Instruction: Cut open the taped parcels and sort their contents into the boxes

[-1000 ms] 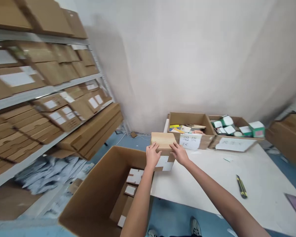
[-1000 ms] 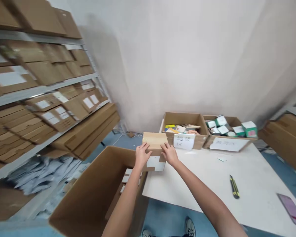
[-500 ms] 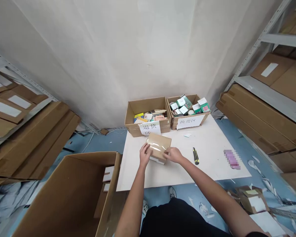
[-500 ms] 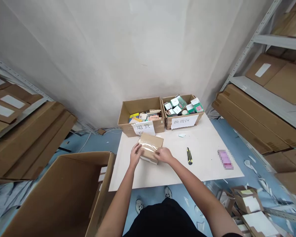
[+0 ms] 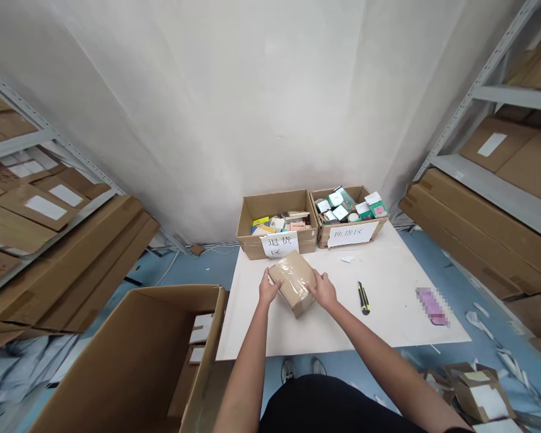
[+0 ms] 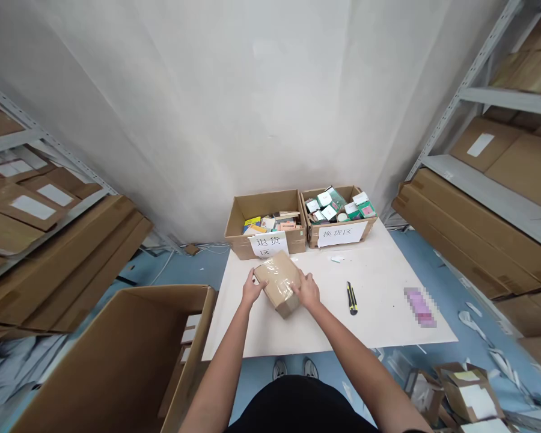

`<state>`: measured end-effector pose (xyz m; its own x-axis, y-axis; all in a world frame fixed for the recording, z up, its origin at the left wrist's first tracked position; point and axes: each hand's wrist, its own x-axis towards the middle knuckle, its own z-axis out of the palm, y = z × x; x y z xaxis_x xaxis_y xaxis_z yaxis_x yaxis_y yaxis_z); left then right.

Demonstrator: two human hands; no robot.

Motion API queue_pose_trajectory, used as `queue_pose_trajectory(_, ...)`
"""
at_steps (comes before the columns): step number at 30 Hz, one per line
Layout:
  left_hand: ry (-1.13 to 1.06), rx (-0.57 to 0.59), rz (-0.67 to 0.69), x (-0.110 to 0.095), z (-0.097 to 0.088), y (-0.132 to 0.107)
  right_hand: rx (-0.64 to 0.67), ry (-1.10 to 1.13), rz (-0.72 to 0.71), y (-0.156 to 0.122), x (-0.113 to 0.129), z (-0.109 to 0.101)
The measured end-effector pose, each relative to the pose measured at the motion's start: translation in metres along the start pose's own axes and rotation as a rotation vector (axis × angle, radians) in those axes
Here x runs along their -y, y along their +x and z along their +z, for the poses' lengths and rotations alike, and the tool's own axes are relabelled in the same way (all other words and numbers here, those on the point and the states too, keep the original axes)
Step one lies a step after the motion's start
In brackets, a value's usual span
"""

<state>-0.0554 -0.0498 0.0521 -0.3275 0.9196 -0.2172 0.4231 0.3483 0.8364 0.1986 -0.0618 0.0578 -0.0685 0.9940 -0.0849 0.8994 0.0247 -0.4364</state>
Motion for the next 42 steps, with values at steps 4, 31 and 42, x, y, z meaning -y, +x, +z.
queue_pose_trajectory(4, -0.078, 0.291, 0.046, -0.017, 0.005, 0.027, 0.080, -0.078, 0.088, -0.014, -0.003, -0.017)
queue_pose_trajectory(31, -0.098, 0.323, 0.337, 0.042, 0.049, -0.048, 0.087, 0.064, 0.108, -0.016, -0.004, 0.009)
queue_pose_trajectory(42, 0.752, 0.529, 0.303, -0.035, 0.040, 0.076, 0.062, 0.094, -0.039, -0.006, -0.037, -0.053)
